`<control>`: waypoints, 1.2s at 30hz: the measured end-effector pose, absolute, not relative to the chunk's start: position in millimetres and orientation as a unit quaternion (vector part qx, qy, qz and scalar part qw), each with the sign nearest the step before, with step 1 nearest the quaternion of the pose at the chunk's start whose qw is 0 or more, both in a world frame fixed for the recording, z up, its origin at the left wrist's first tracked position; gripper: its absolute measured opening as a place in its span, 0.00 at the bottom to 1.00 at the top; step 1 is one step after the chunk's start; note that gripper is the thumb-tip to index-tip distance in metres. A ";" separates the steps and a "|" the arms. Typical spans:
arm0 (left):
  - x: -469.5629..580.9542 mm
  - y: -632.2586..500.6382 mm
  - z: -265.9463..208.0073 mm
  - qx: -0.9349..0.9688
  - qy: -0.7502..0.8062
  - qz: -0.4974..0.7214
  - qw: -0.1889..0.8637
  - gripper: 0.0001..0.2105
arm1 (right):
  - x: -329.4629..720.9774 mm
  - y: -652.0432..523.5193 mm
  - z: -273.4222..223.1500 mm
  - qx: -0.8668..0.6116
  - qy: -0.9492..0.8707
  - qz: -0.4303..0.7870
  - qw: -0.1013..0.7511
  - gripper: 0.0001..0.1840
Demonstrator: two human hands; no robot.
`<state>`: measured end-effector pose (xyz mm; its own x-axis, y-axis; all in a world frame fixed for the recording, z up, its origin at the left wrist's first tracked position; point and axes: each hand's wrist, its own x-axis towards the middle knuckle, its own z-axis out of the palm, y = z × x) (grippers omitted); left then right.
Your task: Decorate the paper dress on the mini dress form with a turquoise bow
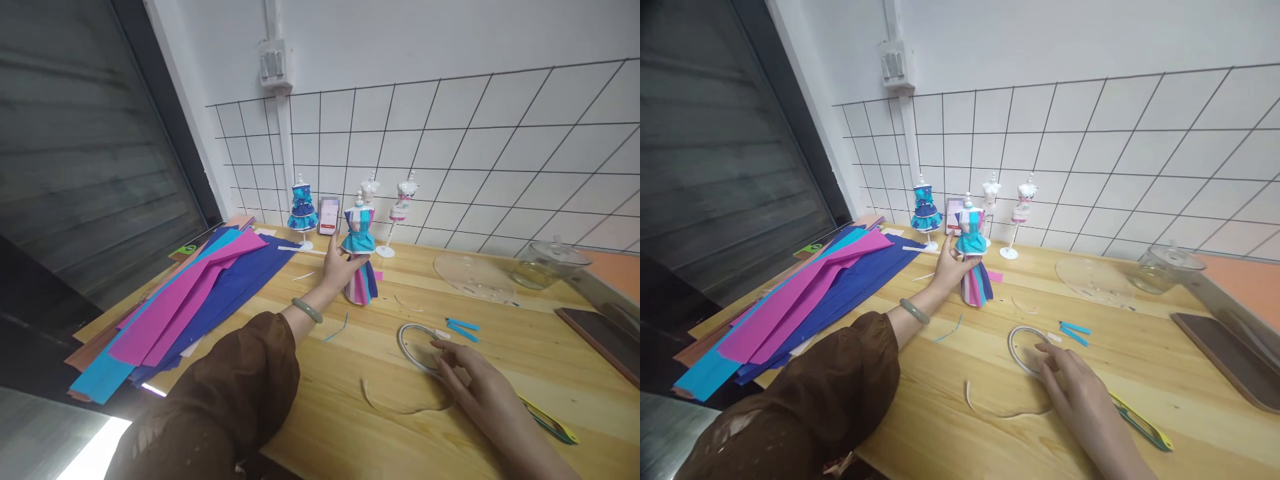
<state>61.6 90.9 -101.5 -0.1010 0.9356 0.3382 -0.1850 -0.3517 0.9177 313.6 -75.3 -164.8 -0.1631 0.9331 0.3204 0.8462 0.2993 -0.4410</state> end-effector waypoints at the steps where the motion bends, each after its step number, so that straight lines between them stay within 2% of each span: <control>1: 58.6 89.0 -98.9 0.513 0.371 0.640 0.436 0.51 | 314.2 -75.1 -165.0 -0.588 -0.758 0.082 0.270 0.16; 8: 40.1 58.9 -69.0 0.472 0.311 0.589 0.577 0.55 | 312.3 -75.8 -161.4 -0.586 -0.748 0.091 0.296 0.16; 14: 33.2 31.5 -48.3 0.471 0.288 0.552 0.625 0.34 | 278.9 -88.5 -143.4 -0.604 -0.691 0.143 0.371 0.17; 18: 29.5 24.3 -41.8 0.463 0.298 0.539 0.637 0.30 | 256.3 -92.5 -131.8 -0.595 -0.654 0.252 0.393 0.18; 22: 26.8 21.1 -35.3 0.462 0.288 0.525 0.654 0.32 | 240.7 -85.0 -102.0 -0.582 -0.597 0.350 0.428 0.21; 28: 26.6 14.8 -32.2 0.476 0.296 0.516 0.648 0.42 | 210.0 -53.7 -48.4 -0.580 -0.553 0.370 0.470 0.23; 32: 28.5 14.2 -38.3 0.499 0.289 0.518 0.632 0.51 | 185.9 -32.9 -42.9 -0.515 -0.546 0.446 0.488 0.23; 36: 32.3 19.7 -49.5 0.537 0.305 0.511 0.598 0.54 | 170.6 -22.6 -51.1 -0.458 -0.487 0.514 0.537 0.18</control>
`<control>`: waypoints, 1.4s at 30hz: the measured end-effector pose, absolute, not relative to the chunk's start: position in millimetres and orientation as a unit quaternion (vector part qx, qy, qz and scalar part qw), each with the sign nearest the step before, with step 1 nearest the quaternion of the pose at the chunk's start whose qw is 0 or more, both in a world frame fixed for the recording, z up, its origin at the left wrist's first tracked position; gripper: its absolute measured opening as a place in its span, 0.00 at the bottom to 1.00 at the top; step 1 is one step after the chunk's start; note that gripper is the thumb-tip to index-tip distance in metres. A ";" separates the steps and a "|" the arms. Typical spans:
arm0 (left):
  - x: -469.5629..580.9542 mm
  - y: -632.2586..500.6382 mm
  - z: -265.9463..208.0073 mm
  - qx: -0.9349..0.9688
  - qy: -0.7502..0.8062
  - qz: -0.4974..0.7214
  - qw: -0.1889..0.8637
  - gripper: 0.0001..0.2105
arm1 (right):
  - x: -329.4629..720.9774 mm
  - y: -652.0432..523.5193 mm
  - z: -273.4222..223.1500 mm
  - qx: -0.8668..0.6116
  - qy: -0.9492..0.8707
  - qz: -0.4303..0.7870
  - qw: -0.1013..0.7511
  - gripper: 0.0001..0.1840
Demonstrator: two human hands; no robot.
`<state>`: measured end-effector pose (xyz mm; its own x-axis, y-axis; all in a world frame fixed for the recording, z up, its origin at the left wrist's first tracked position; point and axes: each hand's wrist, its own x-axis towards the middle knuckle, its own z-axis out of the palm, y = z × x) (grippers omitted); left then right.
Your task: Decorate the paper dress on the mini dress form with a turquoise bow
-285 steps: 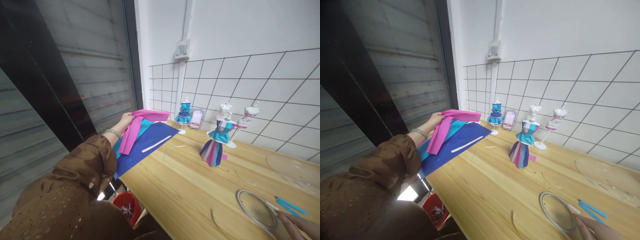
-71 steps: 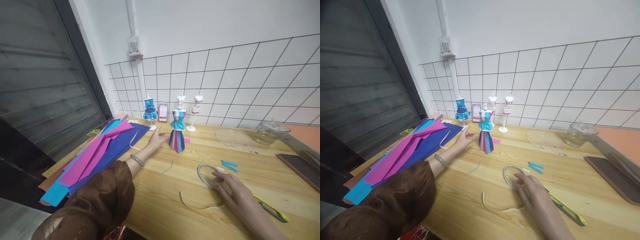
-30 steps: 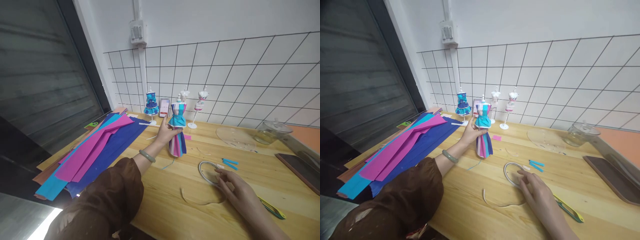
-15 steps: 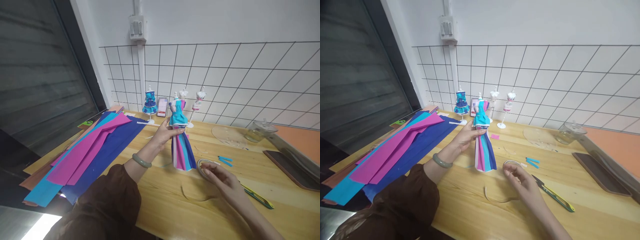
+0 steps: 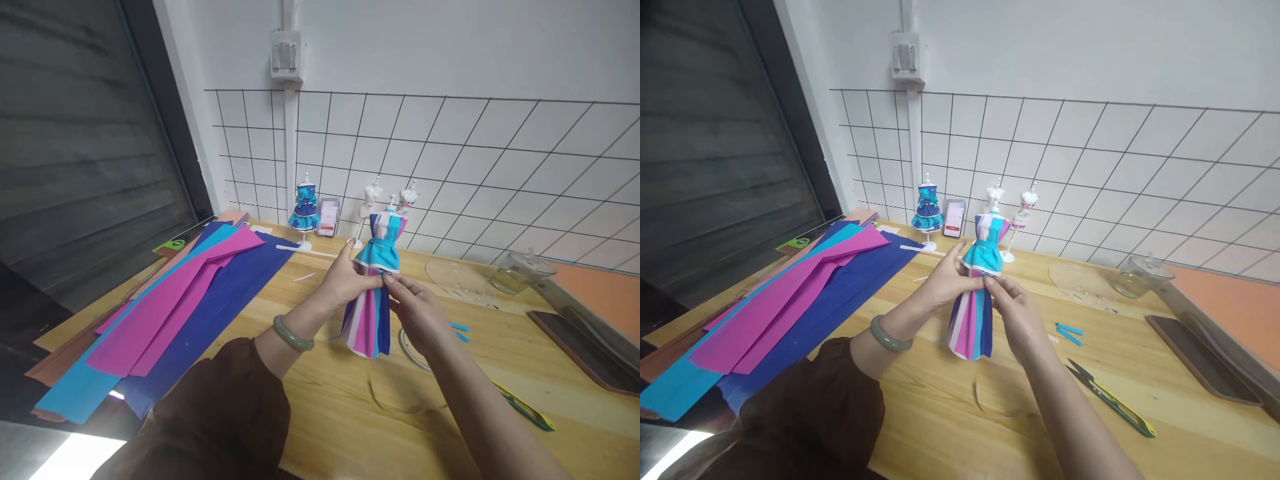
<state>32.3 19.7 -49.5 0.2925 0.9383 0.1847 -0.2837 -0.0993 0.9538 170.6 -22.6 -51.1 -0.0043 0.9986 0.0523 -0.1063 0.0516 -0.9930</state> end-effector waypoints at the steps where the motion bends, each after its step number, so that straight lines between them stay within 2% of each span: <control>1: 33.1 20.9 -52.0 0.547 0.308 0.512 0.586 0.54 | 169.0 -21.3 -53.1 -0.451 -0.475 0.522 0.547 0.16; 6: 34.0 19.6 -52.0 0.568 0.313 0.511 0.564 0.53 | 170.6 -18.1 -57.6 -0.444 -0.435 0.539 0.568 0.13; 14: 29.7 9.5 -32.5 0.510 0.302 0.481 0.646 0.46 | 178.1 -15.3 -55.4 -0.433 -0.411 0.561 0.574 0.14; 25: 29.7 13.7 -32.9 0.497 0.303 0.527 0.619 0.44 | 175.6 -11.2 -58.7 -0.436 -0.424 0.565 0.558 0.16; 29: 28.4 11.9 -32.9 0.528 0.310 0.518 0.598 0.46 | 174.9 -11.5 -56.2 -0.428 -0.415 0.582 0.553 0.17; 34: 26.9 10.8 -31.4 0.556 0.332 0.499 0.576 0.44 | 179.6 -7.7 -55.6 -0.413 -0.396 0.617 0.540 0.19; 42: 25.8 16.9 -34.7 0.551 0.335 0.530 0.550 0.41 | 180.2 -5.9 -58.9 -0.417 -0.379 0.620 0.545 0.14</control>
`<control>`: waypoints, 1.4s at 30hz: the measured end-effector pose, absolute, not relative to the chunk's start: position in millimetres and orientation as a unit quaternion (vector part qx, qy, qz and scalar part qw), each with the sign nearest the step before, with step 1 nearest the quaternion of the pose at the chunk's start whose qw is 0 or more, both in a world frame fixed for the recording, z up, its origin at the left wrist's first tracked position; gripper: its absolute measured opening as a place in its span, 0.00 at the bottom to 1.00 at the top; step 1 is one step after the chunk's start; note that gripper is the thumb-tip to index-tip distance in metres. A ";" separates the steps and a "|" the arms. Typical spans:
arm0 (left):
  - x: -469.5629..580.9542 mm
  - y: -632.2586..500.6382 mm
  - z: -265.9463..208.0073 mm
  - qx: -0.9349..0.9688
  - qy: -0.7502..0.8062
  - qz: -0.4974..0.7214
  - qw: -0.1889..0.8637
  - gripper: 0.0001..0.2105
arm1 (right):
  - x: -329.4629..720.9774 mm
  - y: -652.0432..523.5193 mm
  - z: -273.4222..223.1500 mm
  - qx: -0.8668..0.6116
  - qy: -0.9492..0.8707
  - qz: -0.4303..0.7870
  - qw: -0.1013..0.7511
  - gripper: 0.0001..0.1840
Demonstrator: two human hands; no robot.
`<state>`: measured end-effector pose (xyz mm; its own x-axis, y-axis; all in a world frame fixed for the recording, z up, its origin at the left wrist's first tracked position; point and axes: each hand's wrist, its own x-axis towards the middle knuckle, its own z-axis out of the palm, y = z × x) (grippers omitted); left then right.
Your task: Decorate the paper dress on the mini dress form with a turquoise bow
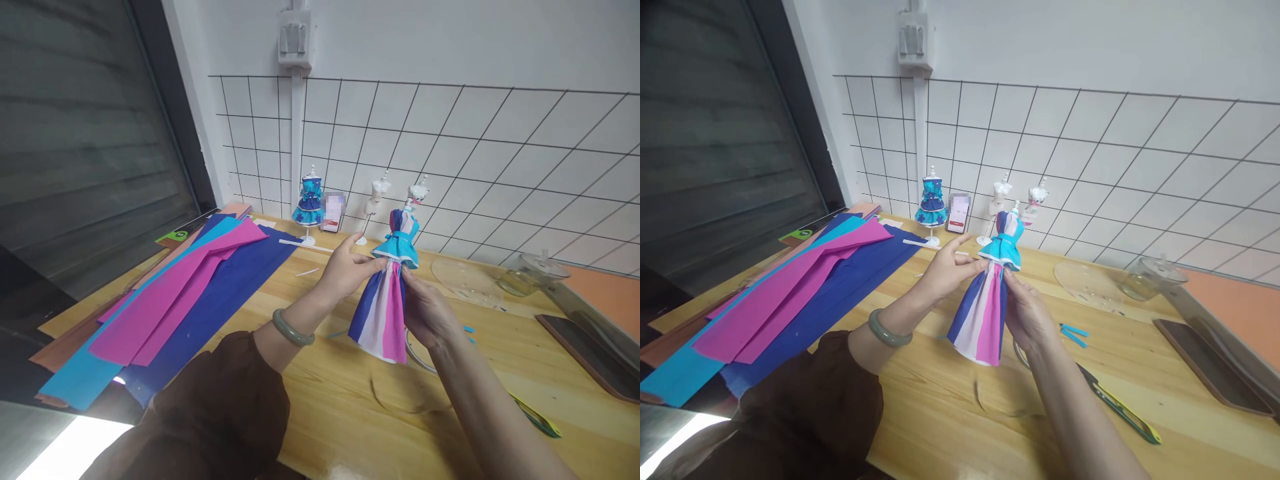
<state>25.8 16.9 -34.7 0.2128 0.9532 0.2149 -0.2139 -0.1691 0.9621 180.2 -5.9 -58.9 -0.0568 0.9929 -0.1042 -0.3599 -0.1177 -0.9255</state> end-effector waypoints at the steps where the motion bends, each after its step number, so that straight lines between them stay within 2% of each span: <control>1: 25.7 17.2 -34.8 0.546 0.335 0.532 0.554 0.42 | 179.4 -6.4 -59.1 -0.423 -0.383 0.615 0.544 0.14; 10: 24.6 18.1 -31.6 0.464 0.316 0.516 0.647 0.40 | 173.6 -10.6 -57.2 -0.408 -0.410 0.594 0.559 0.14; 21: 24.0 16.4 -33.4 0.473 0.261 0.516 0.664 0.43 | 172.5 -7.7 -61.3 -0.404 -0.440 0.533 0.599 0.16; 29: 23.9 20.6 -34.4 0.468 0.269 0.517 0.664 0.31 | 171.6 -11.2 -57.2 -0.402 -0.441 0.545 0.589 0.17; 34: 21.9 23.7 -34.2 0.471 0.289 0.506 0.663 0.29 | 172.4 -10.7 -57.9 -0.407 -0.435 0.556 0.579 0.16; 37: 21.9 24.8 -35.5 0.476 0.283 0.502 0.664 0.30 | 172.3 -10.2 -58.0 -0.411 -0.432 0.553 0.581 0.16; 42: 25.0 22.8 -38.9 0.488 0.267 0.492 0.670 0.39 | 172.3 -9.6 -59.8 -0.426 -0.435 0.535 0.586 0.18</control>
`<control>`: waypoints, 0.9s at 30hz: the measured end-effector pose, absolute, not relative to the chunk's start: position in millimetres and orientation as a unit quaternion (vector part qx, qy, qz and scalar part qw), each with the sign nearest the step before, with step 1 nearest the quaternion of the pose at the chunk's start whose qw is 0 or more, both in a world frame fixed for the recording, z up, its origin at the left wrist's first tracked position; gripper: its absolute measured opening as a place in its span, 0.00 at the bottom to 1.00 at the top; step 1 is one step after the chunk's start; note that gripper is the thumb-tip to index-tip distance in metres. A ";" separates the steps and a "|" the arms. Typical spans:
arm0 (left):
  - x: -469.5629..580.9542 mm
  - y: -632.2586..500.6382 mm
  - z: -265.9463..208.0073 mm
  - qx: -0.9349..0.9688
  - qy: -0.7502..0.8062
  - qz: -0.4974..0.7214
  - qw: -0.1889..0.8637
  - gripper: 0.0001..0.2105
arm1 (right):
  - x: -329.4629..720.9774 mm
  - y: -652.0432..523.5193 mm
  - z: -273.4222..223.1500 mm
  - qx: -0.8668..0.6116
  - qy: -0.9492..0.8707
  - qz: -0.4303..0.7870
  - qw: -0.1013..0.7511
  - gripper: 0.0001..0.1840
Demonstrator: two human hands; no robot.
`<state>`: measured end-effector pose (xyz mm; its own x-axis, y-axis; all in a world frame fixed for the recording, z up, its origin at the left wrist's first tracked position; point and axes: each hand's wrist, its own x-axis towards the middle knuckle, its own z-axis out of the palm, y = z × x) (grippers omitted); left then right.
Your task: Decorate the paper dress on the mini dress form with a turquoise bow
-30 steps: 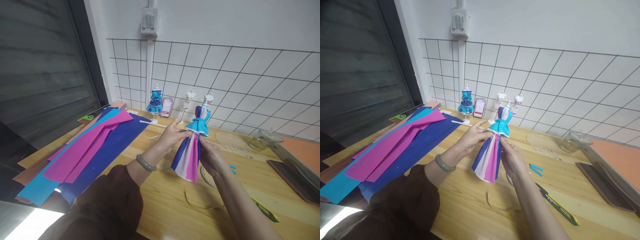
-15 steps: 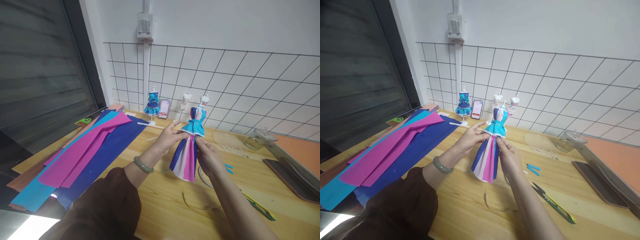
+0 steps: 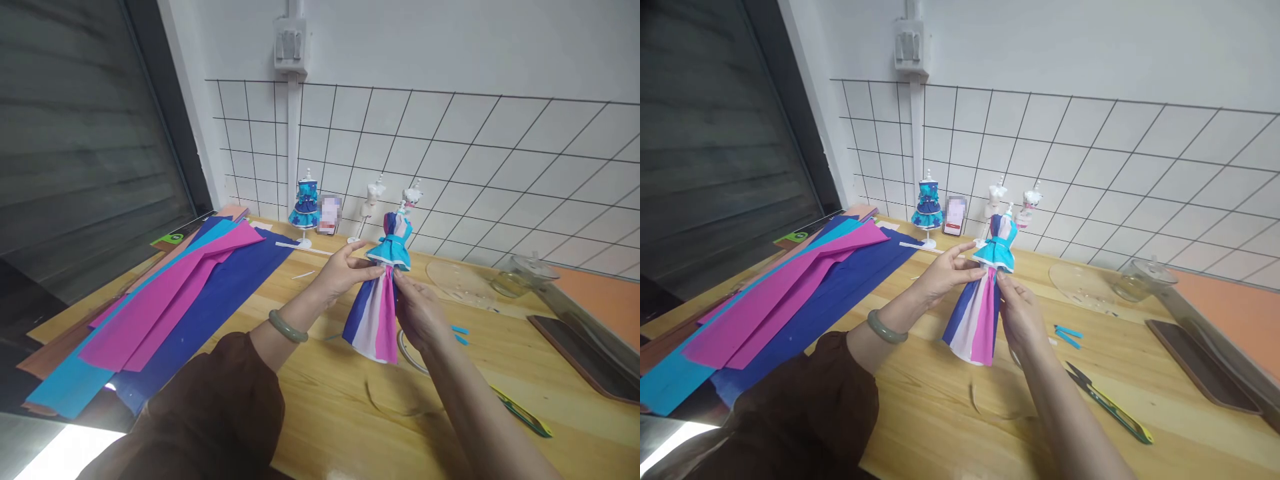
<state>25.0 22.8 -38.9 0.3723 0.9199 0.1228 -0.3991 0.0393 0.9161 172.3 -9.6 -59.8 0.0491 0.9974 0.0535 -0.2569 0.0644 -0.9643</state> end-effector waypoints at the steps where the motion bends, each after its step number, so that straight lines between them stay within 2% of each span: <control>1: 25.9 22.1 -39.7 0.491 0.265 0.494 0.667 0.40 | 172.3 -9.4 -60.7 -0.431 -0.437 0.532 0.583 0.18; 5: 28.8 20.4 -42.3 0.503 0.277 0.511 0.639 0.43 | 172.2 -9.0 -64.2 -0.444 -0.457 0.515 0.573 0.20; 15: 30.9 21.6 -44.4 0.524 0.315 0.554 0.565 0.42 | 177.9 -10.7 -61.1 -0.523 -0.547 0.402 0.515 0.25; 18: 31.6 22.1 -47.3 0.543 0.343 0.564 0.518 0.42 | 181.8 -9.2 -61.9 -0.560 -0.593 0.240 0.527 0.29; 21: 33.0 20.0 -49.7 0.566 0.367 0.565 0.475 0.42 | 186.2 -9.1 -61.6 -0.562 -0.643 -0.027 0.520 0.35; 24: 35.4 16.7 -51.6 0.601 0.377 0.543 0.450 0.41 | 190.4 -11.2 -58.4 -0.521 -0.680 -0.246 0.454 0.29; 27: 38.4 15.1 -54.6 0.628 0.385 0.514 0.440 0.41 | 192.7 -13.9 -55.2 -0.471 -0.704 -0.350 0.400 0.19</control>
<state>38.4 15.1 -54.6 0.1761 0.9351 0.3075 0.0312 -0.3176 0.9477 192.7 -13.9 -55.2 -0.2367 0.3825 0.8931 0.9430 0.3116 0.1165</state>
